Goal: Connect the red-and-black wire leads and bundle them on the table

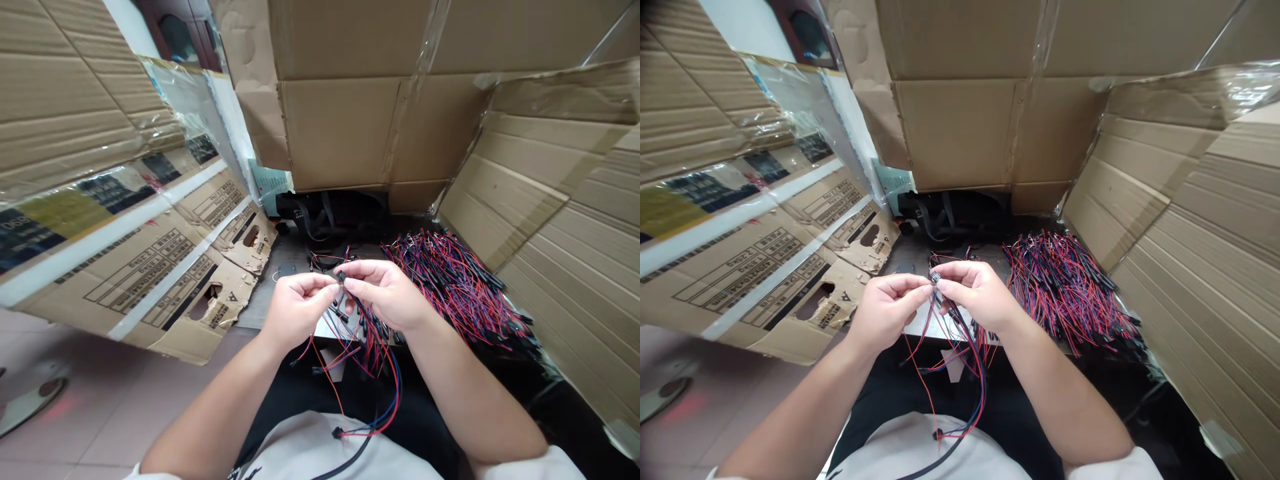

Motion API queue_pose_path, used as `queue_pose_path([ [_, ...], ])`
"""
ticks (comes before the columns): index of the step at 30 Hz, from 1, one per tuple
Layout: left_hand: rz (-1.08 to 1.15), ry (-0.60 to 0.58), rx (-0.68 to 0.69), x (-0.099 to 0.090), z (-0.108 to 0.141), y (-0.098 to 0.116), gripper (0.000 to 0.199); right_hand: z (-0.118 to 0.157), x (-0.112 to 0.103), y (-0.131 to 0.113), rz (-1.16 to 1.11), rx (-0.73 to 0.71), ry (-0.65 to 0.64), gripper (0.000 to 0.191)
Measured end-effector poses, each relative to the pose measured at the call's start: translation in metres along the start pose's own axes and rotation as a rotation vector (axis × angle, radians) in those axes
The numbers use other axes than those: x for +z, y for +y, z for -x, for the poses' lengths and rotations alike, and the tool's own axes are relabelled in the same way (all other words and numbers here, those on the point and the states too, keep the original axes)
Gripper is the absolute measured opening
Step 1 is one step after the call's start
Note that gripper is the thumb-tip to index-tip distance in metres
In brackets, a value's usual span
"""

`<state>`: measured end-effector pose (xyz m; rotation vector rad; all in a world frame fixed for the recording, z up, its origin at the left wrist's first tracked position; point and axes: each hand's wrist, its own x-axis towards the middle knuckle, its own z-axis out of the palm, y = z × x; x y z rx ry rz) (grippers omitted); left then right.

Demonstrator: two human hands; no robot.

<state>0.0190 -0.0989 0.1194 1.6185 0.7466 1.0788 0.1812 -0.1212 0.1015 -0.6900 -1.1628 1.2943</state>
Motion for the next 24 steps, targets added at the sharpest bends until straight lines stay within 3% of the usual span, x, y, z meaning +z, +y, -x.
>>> queue_pose_path([
  [3, -0.037, 0.027, 0.059, 0.0, 0.001, 0.004, 0.012, -0.001, 0.001, 0.001, -0.061, 0.004, 0.025, 0.025],
  [11, -0.252, -0.055, 0.243, -0.003, 0.009, 0.008, 0.021, 0.001, 0.009, 0.0, -0.133, 0.034, 0.065, 0.025],
  [19, -0.21, -0.048, 0.303, -0.002, 0.008, 0.005, 0.02, -0.001, 0.008, 0.004, -0.133, 0.038, 0.043, 0.027],
  [24, -0.16, -0.02, 0.34, -0.005, 0.006, 0.0, 0.007, -0.001, 0.01, 0.003, -0.112, 0.024, 0.032, 0.026],
])
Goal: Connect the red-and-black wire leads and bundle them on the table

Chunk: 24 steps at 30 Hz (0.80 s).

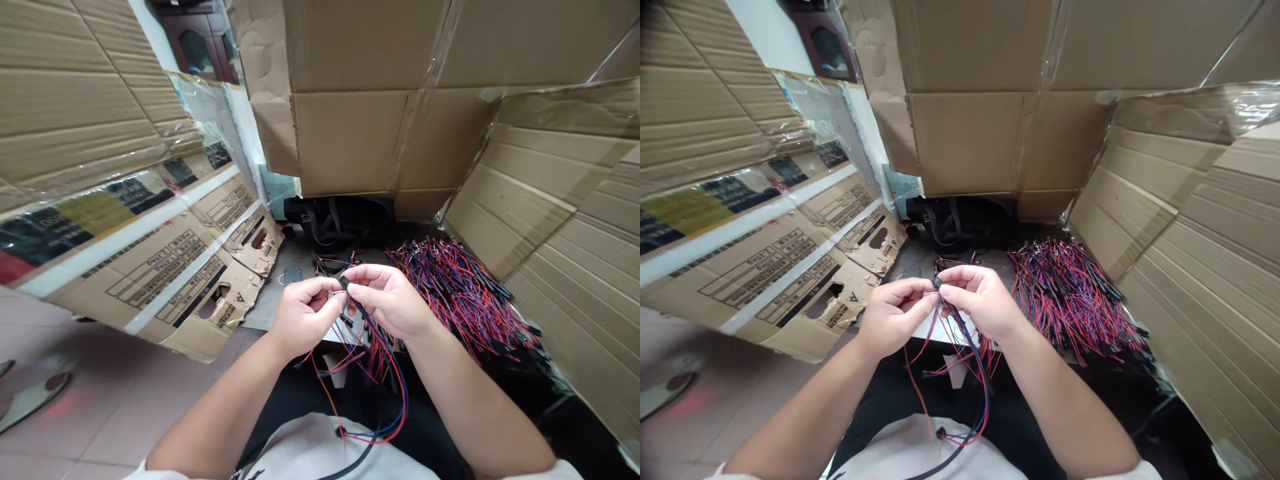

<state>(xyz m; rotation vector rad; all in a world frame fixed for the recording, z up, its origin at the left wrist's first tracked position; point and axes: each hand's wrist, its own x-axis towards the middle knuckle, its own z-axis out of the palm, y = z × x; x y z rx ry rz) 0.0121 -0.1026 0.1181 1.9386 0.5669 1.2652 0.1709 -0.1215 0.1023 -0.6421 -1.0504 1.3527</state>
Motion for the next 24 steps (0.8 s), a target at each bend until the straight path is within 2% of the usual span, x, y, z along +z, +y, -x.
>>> queue_pose_path([
  [8, -0.195, 0.066, 0.233, -0.0026, 0.0004, 0.0016, 0.012, 0.0019, 0.0028, -0.0007, -0.003, -0.026, 0.027, 0.024],
  [12, -0.294, 0.076, 0.28, -0.0036, 0.0011, -0.0001, 0.013, 0.0019, 0.0026, 0.0013, -0.002, -0.025, 0.018, 0.024],
  [20, -0.177, 0.071, 0.098, -0.003, 0.0048, -0.0045, 0.007, 0.0018, 0.0013, 0.0007, -0.008, -0.033, 0.029, 0.024],
  [24, -0.215, 0.048, 0.063, -0.0045, 0.0057, -0.0043, 0.013, 0.0023, 0.0012, 0.001, -0.005, -0.032, 0.035, 0.025],
])
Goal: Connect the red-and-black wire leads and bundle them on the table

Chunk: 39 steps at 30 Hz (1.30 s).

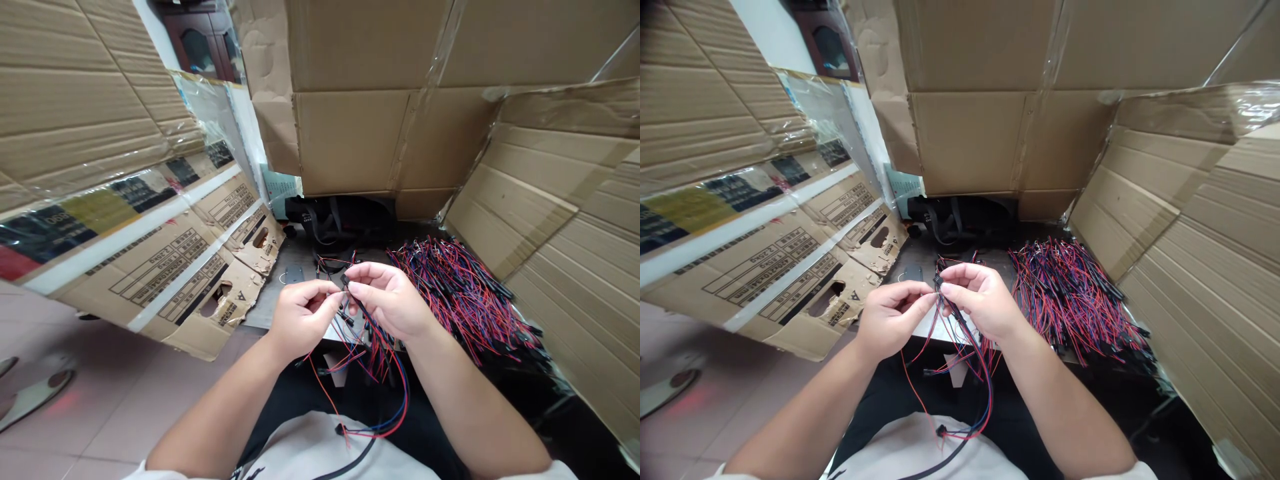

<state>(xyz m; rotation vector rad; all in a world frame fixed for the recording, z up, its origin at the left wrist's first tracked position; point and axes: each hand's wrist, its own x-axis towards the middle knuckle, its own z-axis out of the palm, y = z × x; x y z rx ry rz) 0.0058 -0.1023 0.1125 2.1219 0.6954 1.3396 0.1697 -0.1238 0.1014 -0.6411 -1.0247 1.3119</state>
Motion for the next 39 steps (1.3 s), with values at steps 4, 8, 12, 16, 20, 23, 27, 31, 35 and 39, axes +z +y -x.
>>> queue_pose_path([
  [4, -0.018, -0.04, 0.017, -0.001, -0.001, 0.004, 0.018, 0.0, 0.001, 0.0, -0.014, 0.004, -0.007, 0.025],
  [8, 0.154, -0.041, -0.132, -0.001, -0.002, 0.007, 0.014, 0.0, 0.003, 0.0, -0.032, 0.042, -0.028, 0.028],
  [12, 0.404, -0.067, -0.301, -0.001, -0.004, 0.009, 0.013, -0.002, 0.004, -0.013, -0.036, 0.036, -0.065, 0.028],
  [16, 0.47, -0.057, -0.333, 0.001, -0.007, 0.012, 0.023, -0.007, 0.015, -0.046, -0.028, -0.109, -0.114, 0.02],
  [20, 0.571, -0.075, -0.297, 0.006, -0.011, 0.014, 0.035, -0.013, 0.035, -0.082, 0.035, -0.359, -0.076, 0.02],
  [23, 0.681, -0.155, -0.292, 0.01, -0.014, 0.012, 0.043, -0.019, 0.046, -0.101, 0.119, -0.471, 0.001, 0.022],
  [27, 0.732, -0.273, -0.343, 0.014, -0.017, 0.01, 0.047, -0.035, 0.051, -0.113, 0.144, -0.537, 0.09, 0.025],
  [31, 0.786, -0.36, -0.419, 0.023, -0.019, 0.008, 0.053, -0.06, 0.044, -0.117, 0.15, -0.541, 0.232, 0.02],
  [35, 0.888, -0.364, -0.512, 0.033, -0.018, 0.001, 0.042, -0.086, 0.02, -0.116, 0.11, -0.568, 0.322, 0.012],
  [39, 0.977, -0.383, -0.631, 0.036, -0.014, -0.004, 0.039, -0.099, -0.006, -0.113, 0.151, -0.518, 0.354, 0.017],
])
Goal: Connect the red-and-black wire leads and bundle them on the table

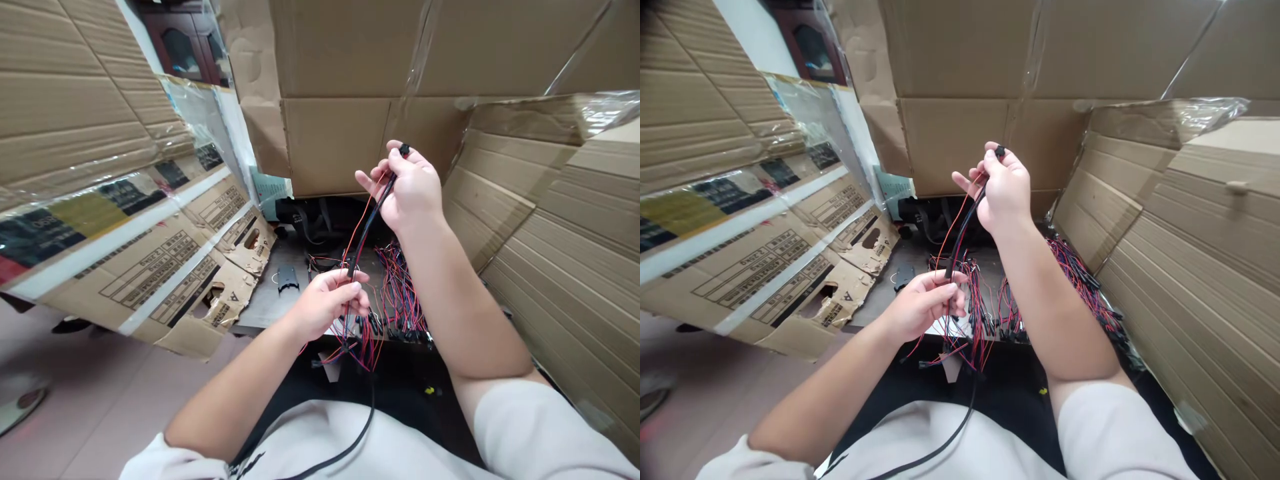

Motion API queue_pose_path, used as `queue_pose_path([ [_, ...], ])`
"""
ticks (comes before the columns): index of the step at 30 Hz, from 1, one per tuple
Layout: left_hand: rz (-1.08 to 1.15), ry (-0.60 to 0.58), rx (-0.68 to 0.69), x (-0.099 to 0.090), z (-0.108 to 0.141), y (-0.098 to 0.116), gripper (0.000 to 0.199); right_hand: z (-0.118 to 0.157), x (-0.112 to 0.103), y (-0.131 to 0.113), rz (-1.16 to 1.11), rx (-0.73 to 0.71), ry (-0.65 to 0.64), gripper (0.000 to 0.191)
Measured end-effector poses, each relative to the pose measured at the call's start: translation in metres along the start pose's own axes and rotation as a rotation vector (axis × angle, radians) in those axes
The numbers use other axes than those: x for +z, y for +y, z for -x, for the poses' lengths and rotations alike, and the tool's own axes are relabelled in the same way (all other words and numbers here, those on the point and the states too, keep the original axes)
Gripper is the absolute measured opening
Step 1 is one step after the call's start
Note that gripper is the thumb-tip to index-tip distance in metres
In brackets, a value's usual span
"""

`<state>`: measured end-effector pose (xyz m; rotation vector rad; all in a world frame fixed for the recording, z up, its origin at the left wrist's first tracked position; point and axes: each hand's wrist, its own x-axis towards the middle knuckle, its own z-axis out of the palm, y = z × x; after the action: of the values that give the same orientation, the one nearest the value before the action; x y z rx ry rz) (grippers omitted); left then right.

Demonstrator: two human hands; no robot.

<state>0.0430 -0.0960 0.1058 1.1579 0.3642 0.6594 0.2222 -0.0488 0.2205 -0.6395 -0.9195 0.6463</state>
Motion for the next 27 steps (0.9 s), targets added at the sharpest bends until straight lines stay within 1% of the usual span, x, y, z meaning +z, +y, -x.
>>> queue_pose_path([
  [3, 0.032, 0.022, -0.031, -0.001, 0.002, -0.002, 0.04, -0.003, -0.008, 0.006, 0.039, 0.064, 0.026, 0.019],
  [7, 0.057, 0.026, -0.069, -0.001, 0.002, -0.005, 0.037, -0.003, -0.013, 0.014, 0.045, 0.121, 0.053, 0.022],
  [13, 0.047, 0.058, -0.093, -0.002, 0.001, -0.007, 0.039, -0.007, -0.019, 0.023, 0.038, 0.164, 0.051, 0.016],
  [20, 0.065, 0.054, -0.106, -0.003, 0.002, -0.008, 0.038, -0.005, -0.017, 0.019, -0.021, 0.204, 0.082, 0.01],
  [23, 0.09, 0.048, -0.139, -0.006, 0.003, -0.012, 0.035, -0.01, -0.018, 0.016, -0.034, 0.198, 0.117, 0.013],
  [27, 0.155, 0.039, -0.163, -0.011, 0.007, -0.019, 0.033, -0.022, -0.027, 0.014, -0.055, 0.22, 0.141, 0.022],
])
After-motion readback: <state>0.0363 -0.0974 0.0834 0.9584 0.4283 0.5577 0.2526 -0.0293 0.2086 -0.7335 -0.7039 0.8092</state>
